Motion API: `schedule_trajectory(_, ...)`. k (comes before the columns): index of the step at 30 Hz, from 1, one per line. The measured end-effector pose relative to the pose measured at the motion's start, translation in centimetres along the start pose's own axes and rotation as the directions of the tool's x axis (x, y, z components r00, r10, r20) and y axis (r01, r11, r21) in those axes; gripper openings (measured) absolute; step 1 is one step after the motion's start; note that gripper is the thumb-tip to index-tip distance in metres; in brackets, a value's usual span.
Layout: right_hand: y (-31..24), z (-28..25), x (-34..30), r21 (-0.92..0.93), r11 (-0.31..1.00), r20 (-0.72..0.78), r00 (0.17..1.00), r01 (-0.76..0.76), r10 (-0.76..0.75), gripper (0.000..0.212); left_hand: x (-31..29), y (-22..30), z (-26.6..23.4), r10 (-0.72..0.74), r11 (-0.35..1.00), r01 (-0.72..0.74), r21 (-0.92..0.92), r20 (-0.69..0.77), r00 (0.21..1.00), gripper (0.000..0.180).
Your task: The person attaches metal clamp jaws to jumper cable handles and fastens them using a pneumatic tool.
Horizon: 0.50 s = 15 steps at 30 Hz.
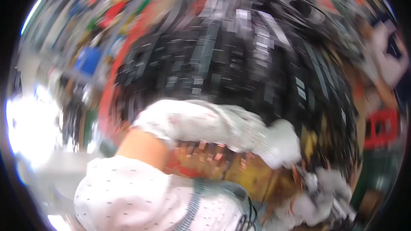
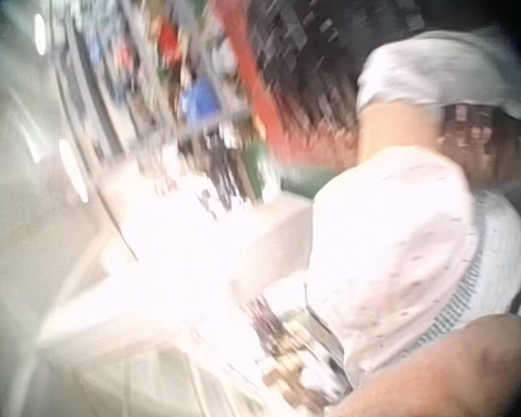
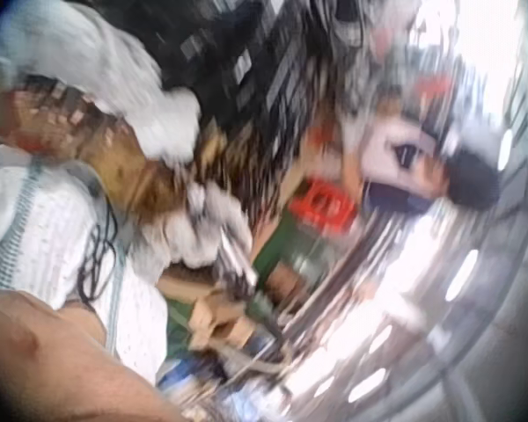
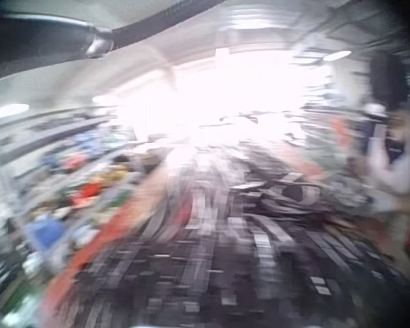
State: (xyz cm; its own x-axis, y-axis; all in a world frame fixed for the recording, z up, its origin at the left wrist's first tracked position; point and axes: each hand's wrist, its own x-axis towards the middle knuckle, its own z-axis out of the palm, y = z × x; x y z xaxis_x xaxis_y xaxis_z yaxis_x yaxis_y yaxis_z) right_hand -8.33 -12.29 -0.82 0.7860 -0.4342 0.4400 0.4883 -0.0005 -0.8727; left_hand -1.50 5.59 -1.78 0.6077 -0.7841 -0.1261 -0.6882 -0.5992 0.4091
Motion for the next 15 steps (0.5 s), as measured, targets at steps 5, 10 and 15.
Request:
schedule_trajectory(5, -0.2, 3.3, -0.1, 0.028, 0.944, 0.162, 0.930, 0.329, -0.329, 0.031, 0.2, -1.3, 2.8, 0.090, 0.996, -0.086, 0.025, -0.173, 0.981, 0.013)
schedule_trajectory(10, 0.7, 2.6, 0.8, 0.021, 0.969, 0.123, 0.961, 0.245, -0.246, 0.044, 0.4, -1.4, 2.4, 0.112, 0.993, -0.105, 0.047, -0.206, 0.972, 0.009)
schedule_trajectory(15, 3.1, -2.5, 0.8, -0.157, 0.976, 0.130, 0.983, 0.148, -0.129, 0.046, 0.3, -1.7, 1.8, 0.082, 0.996, -0.085, -0.025, -0.107, 0.991, 0.010)
